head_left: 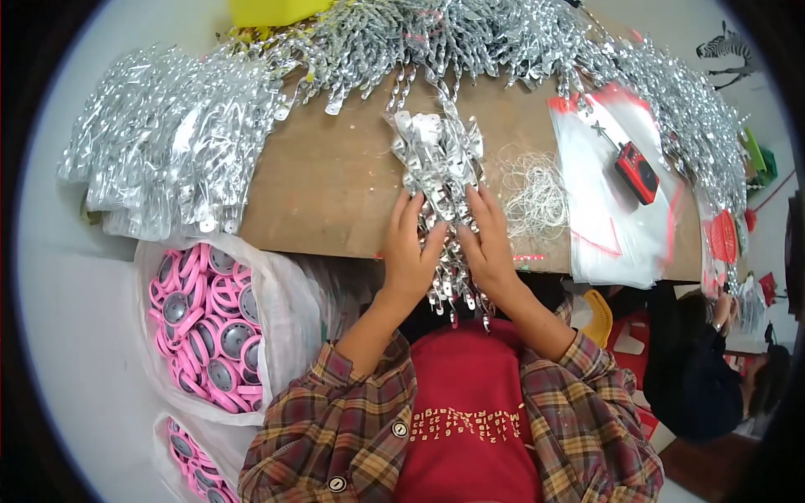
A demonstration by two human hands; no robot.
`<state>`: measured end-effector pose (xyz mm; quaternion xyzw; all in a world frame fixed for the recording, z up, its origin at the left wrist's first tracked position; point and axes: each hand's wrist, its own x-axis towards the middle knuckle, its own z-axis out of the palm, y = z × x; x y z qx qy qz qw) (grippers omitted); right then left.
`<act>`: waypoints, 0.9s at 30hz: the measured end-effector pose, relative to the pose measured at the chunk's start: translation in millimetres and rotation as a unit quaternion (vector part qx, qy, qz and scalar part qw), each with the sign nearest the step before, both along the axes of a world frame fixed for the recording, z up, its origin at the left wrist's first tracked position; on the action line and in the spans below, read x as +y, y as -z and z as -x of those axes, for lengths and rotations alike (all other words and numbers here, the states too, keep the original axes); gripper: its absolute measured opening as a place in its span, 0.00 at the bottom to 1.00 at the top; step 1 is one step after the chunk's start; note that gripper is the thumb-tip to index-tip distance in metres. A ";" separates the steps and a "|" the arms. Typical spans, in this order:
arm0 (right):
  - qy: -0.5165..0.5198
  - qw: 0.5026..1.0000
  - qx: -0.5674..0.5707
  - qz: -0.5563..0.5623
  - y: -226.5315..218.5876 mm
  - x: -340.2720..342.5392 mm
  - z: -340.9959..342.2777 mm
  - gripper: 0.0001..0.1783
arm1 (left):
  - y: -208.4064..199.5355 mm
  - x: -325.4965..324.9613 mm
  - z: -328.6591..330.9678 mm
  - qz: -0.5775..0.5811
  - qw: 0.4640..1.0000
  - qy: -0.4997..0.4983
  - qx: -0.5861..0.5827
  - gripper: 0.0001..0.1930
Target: Packaging silver decorative pieces into plastic bags.
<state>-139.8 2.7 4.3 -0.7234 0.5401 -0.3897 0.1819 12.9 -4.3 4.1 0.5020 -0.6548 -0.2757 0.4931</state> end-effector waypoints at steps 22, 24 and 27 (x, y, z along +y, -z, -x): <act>0.049 0.998 0.001 -0.046 -14.7 -7.9 57.8 0.28 | -1.1 -8.5 17.9 -0.019 0.998 0.055 -0.031 0.35; 0.037 0.999 -0.025 0.004 -36.7 -44.5 73.2 0.25 | -6.5 -10.6 20.1 -0.018 0.998 0.052 -0.020 0.35; -0.016 0.999 -0.035 0.026 -51.3 -112.4 77.3 0.24 | -13.8 -13.4 18.7 -0.025 0.998 0.054 -0.020 0.35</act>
